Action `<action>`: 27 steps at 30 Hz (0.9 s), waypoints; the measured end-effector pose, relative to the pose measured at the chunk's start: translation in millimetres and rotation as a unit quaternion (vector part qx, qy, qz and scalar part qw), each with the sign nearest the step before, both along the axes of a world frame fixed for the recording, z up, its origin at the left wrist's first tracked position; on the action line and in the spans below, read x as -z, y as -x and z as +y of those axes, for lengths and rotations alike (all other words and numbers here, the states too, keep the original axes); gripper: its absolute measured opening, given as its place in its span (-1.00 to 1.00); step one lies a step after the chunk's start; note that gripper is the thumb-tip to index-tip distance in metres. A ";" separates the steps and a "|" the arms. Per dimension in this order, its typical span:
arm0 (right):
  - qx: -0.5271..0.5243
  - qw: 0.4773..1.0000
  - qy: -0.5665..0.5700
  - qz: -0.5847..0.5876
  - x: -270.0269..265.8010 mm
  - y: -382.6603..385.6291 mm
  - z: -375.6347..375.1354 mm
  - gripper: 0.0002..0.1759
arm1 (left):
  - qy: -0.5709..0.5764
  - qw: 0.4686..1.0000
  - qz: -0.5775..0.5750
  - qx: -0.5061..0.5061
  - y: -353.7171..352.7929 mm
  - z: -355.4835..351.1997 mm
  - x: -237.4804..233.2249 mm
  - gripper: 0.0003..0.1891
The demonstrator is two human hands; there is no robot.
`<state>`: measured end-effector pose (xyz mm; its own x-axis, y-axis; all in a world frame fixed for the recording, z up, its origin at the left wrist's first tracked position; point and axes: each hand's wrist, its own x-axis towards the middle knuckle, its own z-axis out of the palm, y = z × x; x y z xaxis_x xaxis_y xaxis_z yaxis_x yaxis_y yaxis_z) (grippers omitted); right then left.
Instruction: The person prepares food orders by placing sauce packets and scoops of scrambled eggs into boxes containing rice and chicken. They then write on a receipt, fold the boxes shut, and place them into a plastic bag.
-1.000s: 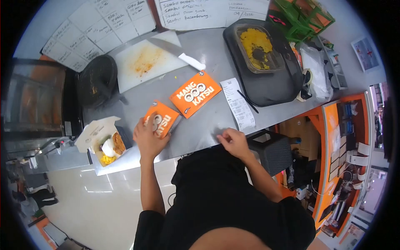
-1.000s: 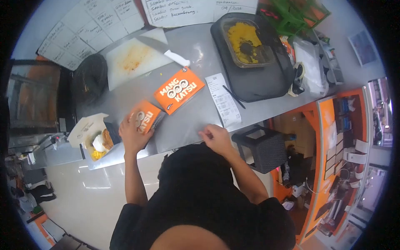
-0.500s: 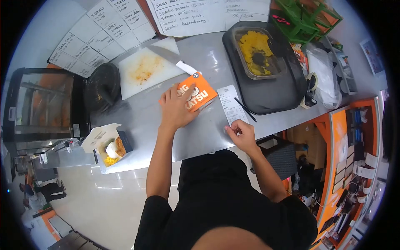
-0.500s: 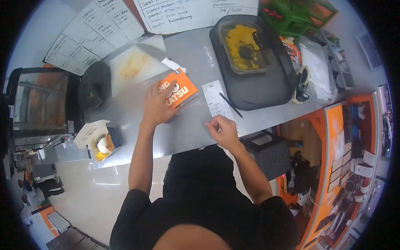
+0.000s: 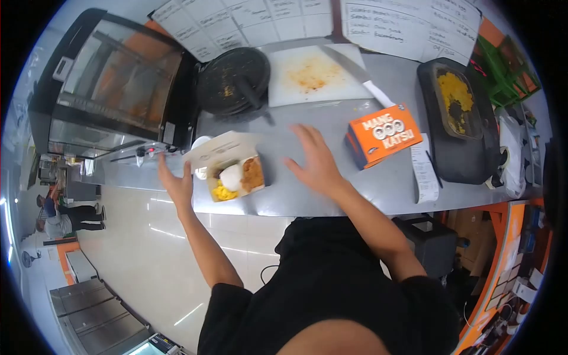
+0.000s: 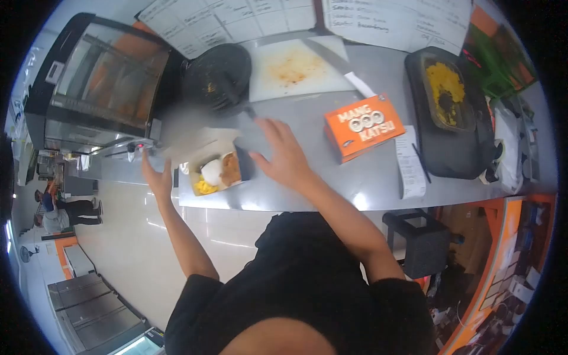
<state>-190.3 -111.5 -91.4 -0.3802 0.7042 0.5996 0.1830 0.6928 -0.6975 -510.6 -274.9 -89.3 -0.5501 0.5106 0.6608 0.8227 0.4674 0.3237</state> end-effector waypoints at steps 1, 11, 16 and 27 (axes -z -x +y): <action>-0.018 1.000 -0.007 -0.005 4.4 36.0 7.5 -0.47 | 0.053 0.997 -0.041 0.047 20.0 -10.0 12.4 -0.40; -0.048 0.979 0.197 -0.025 121.6 81.3 -80.5 -0.47 | -0.100 0.905 -0.398 0.110 -56.6 -48.8 106.5 -0.88; -0.032 0.966 0.253 -0.031 90.4 87.6 -92.3 -0.70 | -0.044 0.914 -0.399 0.068 -44.2 -43.1 77.9 -0.86; -0.008 0.969 0.245 -0.041 123.5 82.3 -110.1 -0.50 | -0.006 0.921 -0.358 0.150 -49.2 -51.8 99.9 -0.57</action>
